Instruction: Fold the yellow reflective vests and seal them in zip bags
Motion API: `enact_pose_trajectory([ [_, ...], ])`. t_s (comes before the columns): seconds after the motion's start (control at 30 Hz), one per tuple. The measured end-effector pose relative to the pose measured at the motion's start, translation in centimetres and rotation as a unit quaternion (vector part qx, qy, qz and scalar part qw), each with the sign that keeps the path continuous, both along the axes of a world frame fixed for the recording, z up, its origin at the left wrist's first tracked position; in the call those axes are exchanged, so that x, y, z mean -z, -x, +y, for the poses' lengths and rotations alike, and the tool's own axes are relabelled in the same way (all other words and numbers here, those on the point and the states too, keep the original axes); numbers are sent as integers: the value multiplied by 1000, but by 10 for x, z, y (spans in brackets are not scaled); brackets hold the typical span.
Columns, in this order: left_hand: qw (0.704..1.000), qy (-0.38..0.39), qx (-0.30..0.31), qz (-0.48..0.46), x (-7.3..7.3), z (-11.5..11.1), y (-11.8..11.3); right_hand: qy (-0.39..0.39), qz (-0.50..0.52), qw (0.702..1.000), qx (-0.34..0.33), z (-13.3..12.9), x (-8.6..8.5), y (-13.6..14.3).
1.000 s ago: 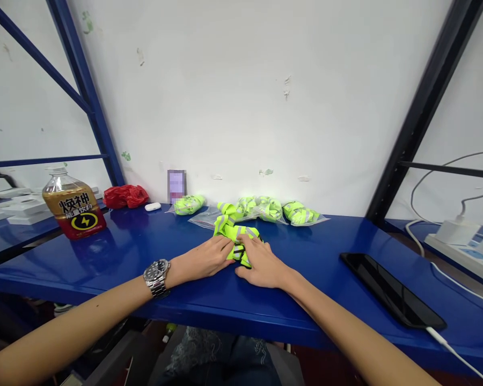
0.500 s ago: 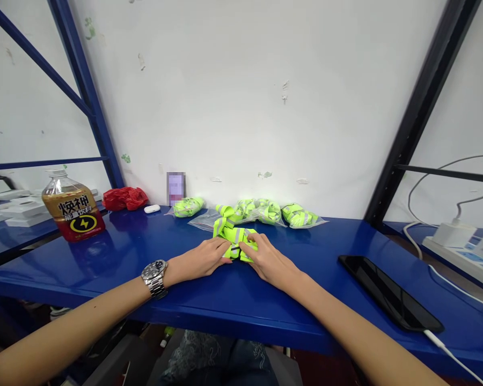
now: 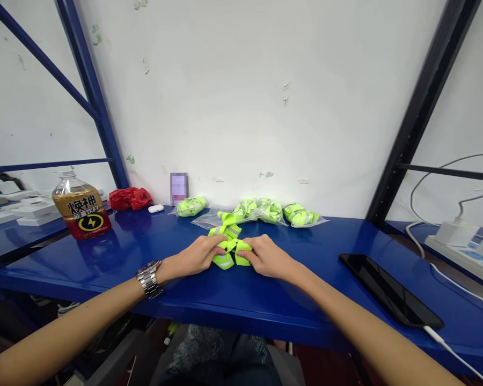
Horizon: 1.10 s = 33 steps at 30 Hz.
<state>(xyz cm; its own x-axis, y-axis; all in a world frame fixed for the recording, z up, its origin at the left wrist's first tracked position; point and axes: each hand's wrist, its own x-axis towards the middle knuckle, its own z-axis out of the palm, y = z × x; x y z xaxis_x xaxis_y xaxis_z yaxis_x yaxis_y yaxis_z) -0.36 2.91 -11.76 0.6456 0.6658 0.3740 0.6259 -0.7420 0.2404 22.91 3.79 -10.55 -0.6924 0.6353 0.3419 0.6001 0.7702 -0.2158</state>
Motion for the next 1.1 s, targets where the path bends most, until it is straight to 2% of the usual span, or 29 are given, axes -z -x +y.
enact_pose_trajectory([
  [0.1,999,-40,-24,-15,-1,9,-5,36,-3,999,12,9,-7,3],
  [0.17,996,-71,-47,0,-4,17,-10,61,-12,997,38,19,-7,5],
  [0.23,996,-66,-58,29,-8,25,-14,62,-36,995,66,29,-4,6],
  [0.33,996,-30,-62,56,-9,37,-16,-3,-67,994,86,40,2,9],
  [0.43,997,-24,-64,34,-1,44,-13,-69,-45,989,123,45,7,13],
  [0.5,997,-38,-61,20,5,44,-11,-74,-22,988,137,46,9,15],
  [0.7,978,-162,-79,101,9,31,-7,-52,-58,993,88,39,10,14],
  [0.83,985,-128,-63,95,5,21,-1,-62,-48,997,24,25,13,2],
  [1.0,996,-51,-50,60,-4,14,7,-100,-69,993,-11,18,15,-7],
  [1.1,996,-38,-50,67,-6,11,8,-137,-60,988,-21,21,17,-6],
])
